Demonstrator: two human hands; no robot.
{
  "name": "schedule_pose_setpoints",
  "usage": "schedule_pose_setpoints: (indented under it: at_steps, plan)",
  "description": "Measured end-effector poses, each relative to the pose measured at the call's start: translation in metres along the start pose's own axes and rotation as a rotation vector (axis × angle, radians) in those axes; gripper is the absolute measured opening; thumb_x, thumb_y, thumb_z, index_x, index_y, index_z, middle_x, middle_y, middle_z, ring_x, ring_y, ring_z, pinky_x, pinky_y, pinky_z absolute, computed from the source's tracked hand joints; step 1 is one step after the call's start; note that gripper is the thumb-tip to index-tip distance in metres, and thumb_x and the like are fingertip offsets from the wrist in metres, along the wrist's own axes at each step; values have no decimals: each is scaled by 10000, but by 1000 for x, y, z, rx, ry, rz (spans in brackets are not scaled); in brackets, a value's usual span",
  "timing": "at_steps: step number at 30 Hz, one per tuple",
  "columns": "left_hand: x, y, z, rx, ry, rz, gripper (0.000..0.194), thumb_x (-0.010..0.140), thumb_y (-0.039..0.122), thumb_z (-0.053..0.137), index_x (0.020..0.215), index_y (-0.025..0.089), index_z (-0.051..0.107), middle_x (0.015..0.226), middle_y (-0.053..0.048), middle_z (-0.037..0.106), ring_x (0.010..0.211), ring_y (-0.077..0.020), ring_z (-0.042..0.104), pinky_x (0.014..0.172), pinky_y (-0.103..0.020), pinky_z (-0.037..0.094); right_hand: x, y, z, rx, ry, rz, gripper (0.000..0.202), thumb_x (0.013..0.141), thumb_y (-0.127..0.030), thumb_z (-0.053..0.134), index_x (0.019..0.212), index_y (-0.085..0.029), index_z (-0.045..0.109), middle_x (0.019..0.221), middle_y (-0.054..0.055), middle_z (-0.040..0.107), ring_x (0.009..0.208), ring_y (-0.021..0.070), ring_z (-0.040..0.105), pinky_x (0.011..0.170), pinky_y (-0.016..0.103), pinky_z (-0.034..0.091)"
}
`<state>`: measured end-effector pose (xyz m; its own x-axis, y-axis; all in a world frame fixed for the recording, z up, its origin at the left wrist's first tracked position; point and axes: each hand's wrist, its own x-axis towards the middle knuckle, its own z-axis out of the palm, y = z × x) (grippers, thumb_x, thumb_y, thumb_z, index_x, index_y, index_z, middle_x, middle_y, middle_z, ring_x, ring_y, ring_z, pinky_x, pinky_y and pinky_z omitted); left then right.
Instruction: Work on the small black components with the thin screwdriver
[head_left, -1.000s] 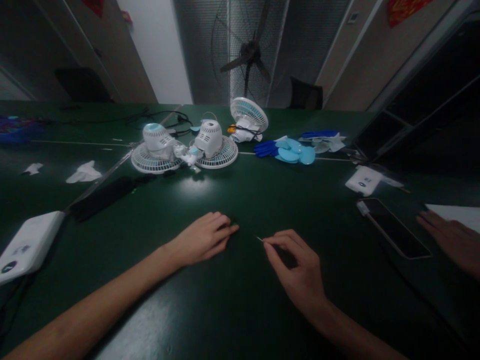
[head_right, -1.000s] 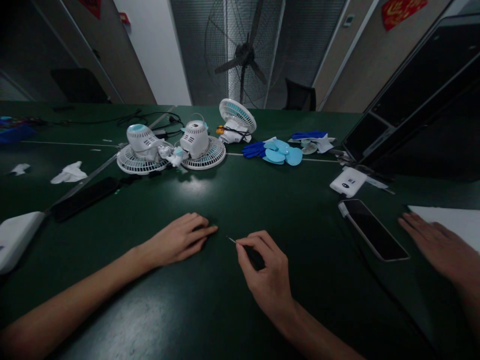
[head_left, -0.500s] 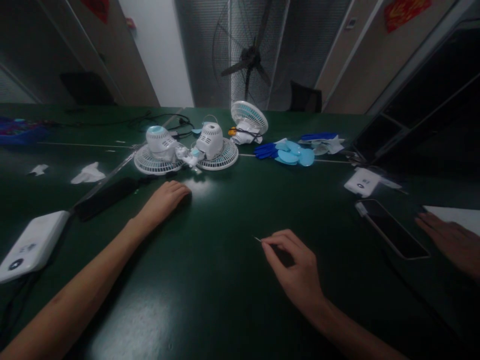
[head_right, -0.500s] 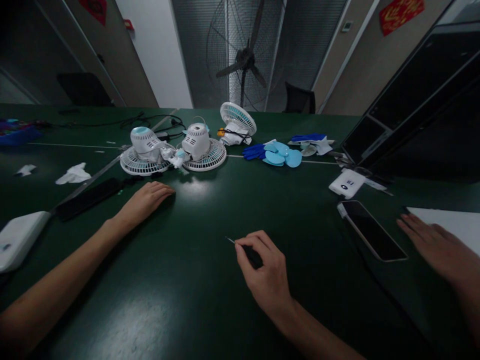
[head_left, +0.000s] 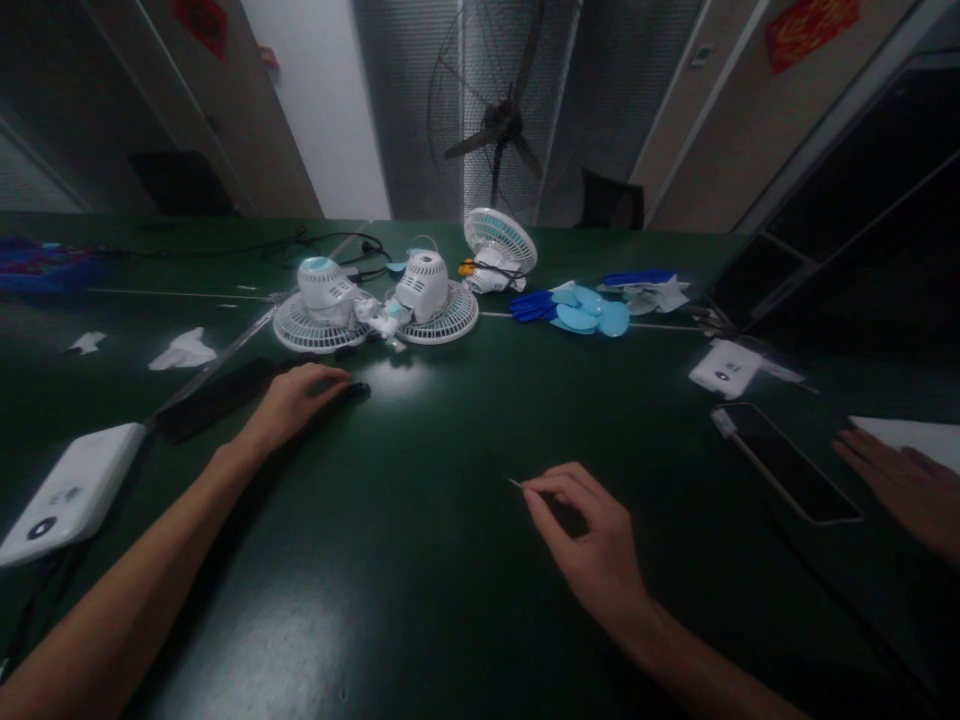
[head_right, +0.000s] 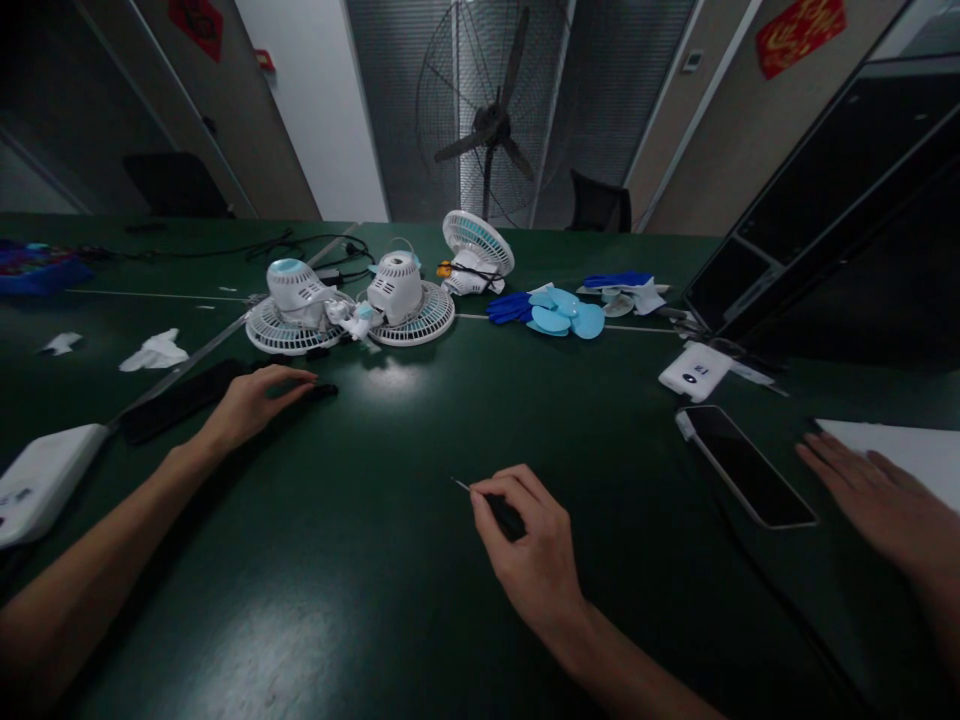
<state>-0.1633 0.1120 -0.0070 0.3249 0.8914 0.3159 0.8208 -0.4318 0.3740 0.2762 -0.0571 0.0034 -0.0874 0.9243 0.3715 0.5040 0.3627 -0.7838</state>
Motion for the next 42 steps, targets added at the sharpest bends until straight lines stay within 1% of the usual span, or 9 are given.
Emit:
schedule_pose_setpoints:
  at_steps: [5,9,17,28,31,37,39,40,42]
  plan:
    - [2,11,-1,-42,20,34,471,981,612,584,1186,225,761,1167,-104,759,1061,-286,703,948,-402,550,-1,2,0,-1,-6,6,119,992,-200,621,990,-228,737,951,42,664,810,189,677,667,314,565]
    - [2,16,-2,-6,3,73,433,988,578,589,1184,235,766,1150,-98,758,1061,-291,687,949,-412,539,-2,3,0,4,-26,13,121,1005,-198,612,1015,-228,728,974,44,661,826,187,675,671,313,563]
    - [3,13,-2,67,-37,107,440,996,582,568,1136,228,789,1153,-110,760,1073,-300,669,973,-438,511,-1,1,-1,6,-26,20,115,1000,-198,618,1000,-225,730,964,41,657,818,185,675,667,314,556]
    - [1,15,-4,104,-91,104,453,1008,598,539,1192,261,779,1194,-95,756,1101,-297,666,989,-441,513,-1,2,0,5,-28,24,123,1001,-195,612,1007,-227,731,970,48,659,816,191,678,673,322,569]
    - [-1,13,-4,97,-83,94,467,1016,603,532,1201,252,777,1197,-100,755,1095,-297,677,994,-437,520,-2,3,0,-1,-37,31,123,1002,-198,612,1005,-225,731,979,50,660,835,194,676,691,326,572]
    - [0,2,-1,19,1,27,511,1003,642,543,1153,219,788,1177,-120,752,1080,-293,691,975,-418,550,-2,3,0,-4,-42,20,129,1005,-206,604,990,-223,730,966,50,660,817,191,670,667,311,563]
    - [3,13,1,-31,-36,50,482,1001,623,563,1140,222,791,1174,-117,749,1073,-287,687,970,-421,558,-1,3,0,-7,-61,28,131,1000,-204,601,971,-220,727,958,48,661,817,193,671,671,313,566]
    - [3,24,3,-64,-76,78,453,1010,597,565,1144,228,791,1181,-112,746,1080,-282,682,974,-424,559,-1,2,0,-7,-78,34,132,999,-204,600,965,-220,726,959,48,662,825,195,673,678,315,570]
    - [3,56,10,-152,-186,162,376,1042,517,554,1165,245,783,1198,-99,739,1105,-268,670,989,-424,553,-1,1,0,-8,-123,38,133,1001,-202,595,981,-220,725,980,51,664,845,197,680,692,317,580]
